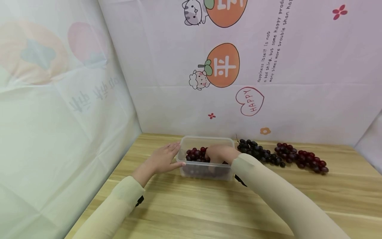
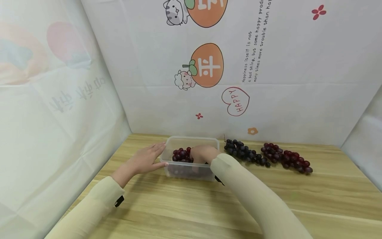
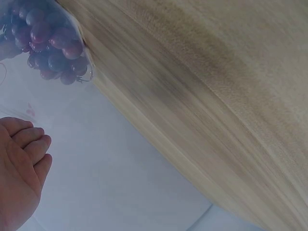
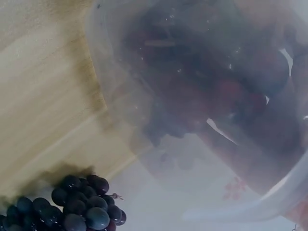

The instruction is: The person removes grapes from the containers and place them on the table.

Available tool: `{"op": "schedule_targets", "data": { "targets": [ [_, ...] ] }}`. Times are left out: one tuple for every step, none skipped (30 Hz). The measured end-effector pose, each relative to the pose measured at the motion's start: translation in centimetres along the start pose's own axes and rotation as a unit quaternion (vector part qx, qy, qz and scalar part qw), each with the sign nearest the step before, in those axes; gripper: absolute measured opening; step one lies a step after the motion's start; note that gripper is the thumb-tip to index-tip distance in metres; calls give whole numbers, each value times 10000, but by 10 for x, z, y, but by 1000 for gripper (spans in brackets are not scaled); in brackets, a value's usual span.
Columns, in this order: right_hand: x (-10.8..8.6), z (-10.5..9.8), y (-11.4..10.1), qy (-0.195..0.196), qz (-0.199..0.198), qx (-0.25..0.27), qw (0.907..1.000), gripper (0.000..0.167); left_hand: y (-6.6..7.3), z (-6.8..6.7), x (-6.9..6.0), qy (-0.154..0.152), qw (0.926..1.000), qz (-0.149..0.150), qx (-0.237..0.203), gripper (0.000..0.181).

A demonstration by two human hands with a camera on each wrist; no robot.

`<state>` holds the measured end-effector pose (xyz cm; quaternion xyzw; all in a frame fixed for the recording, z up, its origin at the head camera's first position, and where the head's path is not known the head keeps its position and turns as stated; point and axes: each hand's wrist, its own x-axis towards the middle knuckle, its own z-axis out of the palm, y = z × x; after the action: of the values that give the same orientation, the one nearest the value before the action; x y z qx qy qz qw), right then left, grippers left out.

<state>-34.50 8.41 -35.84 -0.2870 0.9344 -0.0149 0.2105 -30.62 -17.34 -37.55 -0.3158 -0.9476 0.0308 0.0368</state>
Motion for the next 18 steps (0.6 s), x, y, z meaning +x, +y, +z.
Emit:
{"op": "schedule_targets", "data": {
  "targets": [
    [0,1,2,15,-9,25,10000,39,0,1,0,-9,10000,-1,16,89],
    [0,1,3,27,-47,101,9999,42,0,1,0,-12,10000,0,29,89],
    [0,2,5,69,-93,154,9998,47,0,2,0,-8,10000,-1,37,89],
    [0,2,6,92,-123,193,9997,49,0,2,0,1,10000,-1,34,89],
    [0,3,7,127,-158,211,9996,49,0,2,0,11,10000,-2,42,89],
    [0,3,9,162,-186,222,9995,49,0,2,0,25,10000,-2,33,88],
    [0,3,9,204,-220,219,9993,49,0,2,0,36,10000,-3,29,88],
    [1,4,10,250,-257,215,9991,48,0,2,0,50,10000,-1,6,88],
    [2,4,11,293,-281,196,9990,45,1,1,0,55,10000,-1,-8,88],
    [2,4,11,322,-286,170,9989,40,1,1,0,58,10000,1,-6,88],
    [3,3,11,348,-291,151,9989,34,1,0,0,67,10000,6,-1,88],
    [3,3,11,367,-303,155,9987,27,1,0,0,59,10000,5,8,88],
    [4,3,11,379,-307,148,9987,22,1,0,0,49,10000,5,22,88],
    [4,3,11,386,-305,170,9986,20,1,0,0,39,10000,5,33,88],
    [3,2,10,374,-317,194,9986,21,1,0,0,34,10000,4,39,88],
    [3,2,10,359,-328,209,9986,23,0,0,0,28,10000,1,45,88],
    [2,2,9,364,-331,211,9986,22,0,0,0,26,10000,0,46,89],
    [2,1,9,374,-333,211,9985,21,0,0,0,24,10000,-4,37,89]
  ]
}}
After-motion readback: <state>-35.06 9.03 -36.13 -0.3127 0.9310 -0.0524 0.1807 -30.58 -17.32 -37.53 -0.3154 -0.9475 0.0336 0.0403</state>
